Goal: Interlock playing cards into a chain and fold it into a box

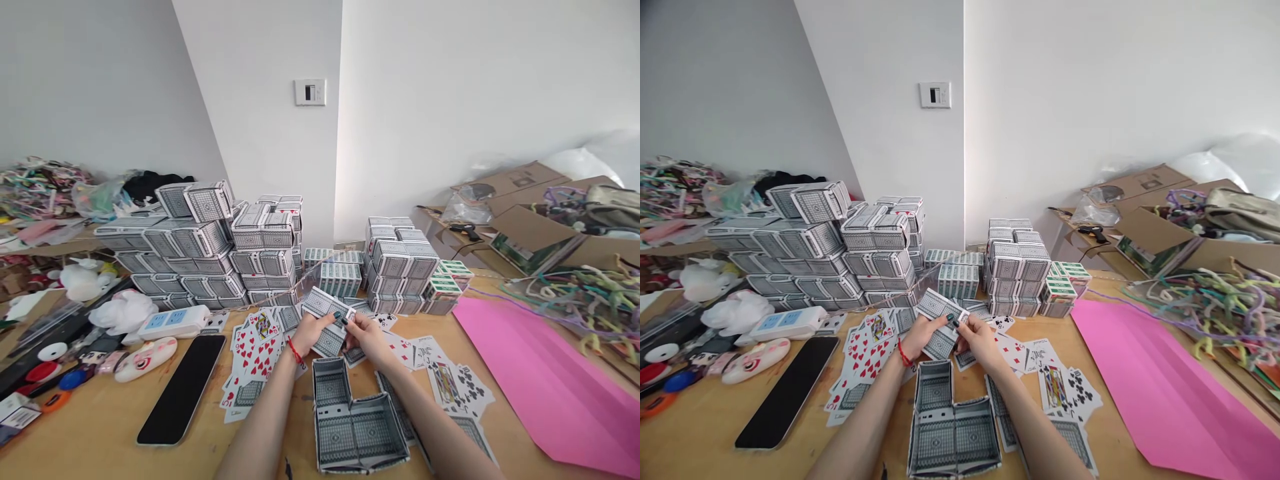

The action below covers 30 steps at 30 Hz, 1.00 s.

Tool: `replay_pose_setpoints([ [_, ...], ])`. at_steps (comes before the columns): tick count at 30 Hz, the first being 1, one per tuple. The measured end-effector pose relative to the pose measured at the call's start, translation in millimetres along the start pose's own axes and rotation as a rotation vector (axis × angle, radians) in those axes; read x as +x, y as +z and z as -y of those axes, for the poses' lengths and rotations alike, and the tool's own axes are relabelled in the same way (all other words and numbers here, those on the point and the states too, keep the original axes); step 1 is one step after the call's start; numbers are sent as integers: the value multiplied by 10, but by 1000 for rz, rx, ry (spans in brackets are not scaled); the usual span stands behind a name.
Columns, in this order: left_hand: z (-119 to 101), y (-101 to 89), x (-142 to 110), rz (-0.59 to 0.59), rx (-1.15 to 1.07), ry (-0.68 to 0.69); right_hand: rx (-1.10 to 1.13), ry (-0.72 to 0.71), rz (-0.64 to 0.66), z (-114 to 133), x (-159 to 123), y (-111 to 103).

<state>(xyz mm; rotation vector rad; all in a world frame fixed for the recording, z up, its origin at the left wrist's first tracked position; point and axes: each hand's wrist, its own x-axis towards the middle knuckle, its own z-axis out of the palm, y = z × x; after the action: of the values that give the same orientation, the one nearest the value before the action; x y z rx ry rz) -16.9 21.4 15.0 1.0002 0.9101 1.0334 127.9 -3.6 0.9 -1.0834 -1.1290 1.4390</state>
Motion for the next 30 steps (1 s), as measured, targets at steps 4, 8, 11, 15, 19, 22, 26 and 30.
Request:
replay_pose_setpoints([
  [4, 16, -14, 15, -13, 15, 13, -81, -19, -6, -6, -17, 10],
  [8, 30, -15, 15, -17, 27, 20, -137, -37, -51, -22, -19, 22],
  [11, 32, -13, 15, -21, 32, 27, -153, -50, -69, -3, -37, 37],
  [15, 30, -11, 23, -31, 32, 43, -109, -50, -65, 20, -61, 34],
  [19, 35, -15, 33, -29, 30, 48, 26, 0, 12, 18, -60, -6],
  [22, 35, -20, 30, -17, 25, 44, 73, 18, 54, 29, -63, -31],
  [26, 17, -34, 10, 23, 13, 33, 132, 17, 98, 55, -75, -46],
  [30, -6, -54, -6, 65, 1, 21, 196, -42, 58, 82, -82, -76],
])
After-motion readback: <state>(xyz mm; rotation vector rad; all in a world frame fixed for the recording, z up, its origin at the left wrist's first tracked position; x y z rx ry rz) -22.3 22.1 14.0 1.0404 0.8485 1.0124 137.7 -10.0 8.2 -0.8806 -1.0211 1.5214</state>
